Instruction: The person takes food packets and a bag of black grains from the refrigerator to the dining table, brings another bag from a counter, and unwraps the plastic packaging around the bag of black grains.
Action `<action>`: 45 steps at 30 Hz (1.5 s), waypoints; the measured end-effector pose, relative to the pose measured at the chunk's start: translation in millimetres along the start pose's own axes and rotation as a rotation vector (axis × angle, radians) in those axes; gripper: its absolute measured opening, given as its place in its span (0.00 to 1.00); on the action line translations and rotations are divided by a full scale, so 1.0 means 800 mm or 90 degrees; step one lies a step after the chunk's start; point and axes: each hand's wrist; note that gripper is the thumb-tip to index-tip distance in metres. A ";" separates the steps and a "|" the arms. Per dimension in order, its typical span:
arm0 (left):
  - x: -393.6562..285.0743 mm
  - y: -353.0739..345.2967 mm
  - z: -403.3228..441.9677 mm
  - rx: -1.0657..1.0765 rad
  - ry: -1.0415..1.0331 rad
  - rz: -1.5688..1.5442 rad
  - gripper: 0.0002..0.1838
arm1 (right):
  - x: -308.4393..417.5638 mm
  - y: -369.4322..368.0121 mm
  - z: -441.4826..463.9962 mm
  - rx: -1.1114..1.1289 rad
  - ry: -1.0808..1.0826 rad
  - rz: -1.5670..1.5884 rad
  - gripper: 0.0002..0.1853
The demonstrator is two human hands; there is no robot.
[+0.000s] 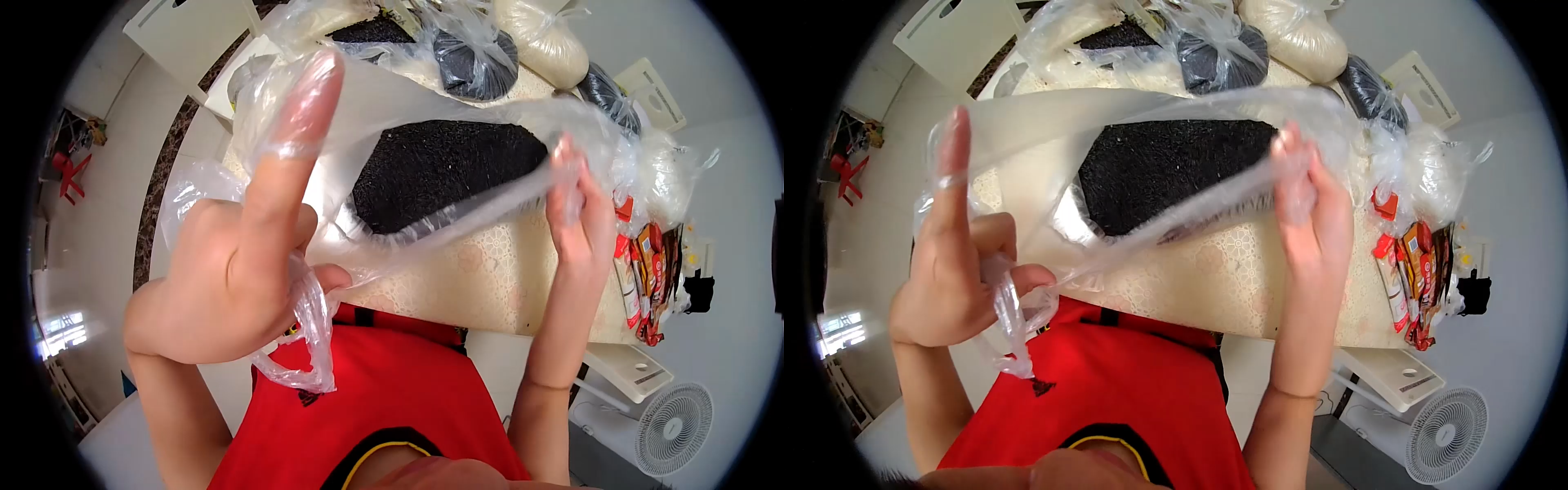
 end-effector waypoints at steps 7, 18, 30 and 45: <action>0.017 0.013 -0.010 -0.007 0.043 -0.018 0.65 | -0.027 -0.051 -0.011 0.199 -0.081 -0.069 0.12; 0.022 -0.007 -0.015 -0.058 0.099 -0.024 0.67 | -0.018 -0.038 -0.079 0.021 0.129 -0.276 0.11; 0.006 -0.016 -0.021 -0.088 0.223 0.010 0.62 | -0.027 -0.034 -0.091 0.059 0.185 -0.370 0.11; -0.020 -0.021 0.011 0.001 0.099 0.135 0.44 | -0.009 0.004 -0.102 -0.063 0.176 -0.423 0.11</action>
Point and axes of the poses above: each hand's wrist, its own z-axis towards the middle knuckle, its own y-axis out of the back of the hand, x = y × z, and after that the axes turned 7 degrees about x, right-handed
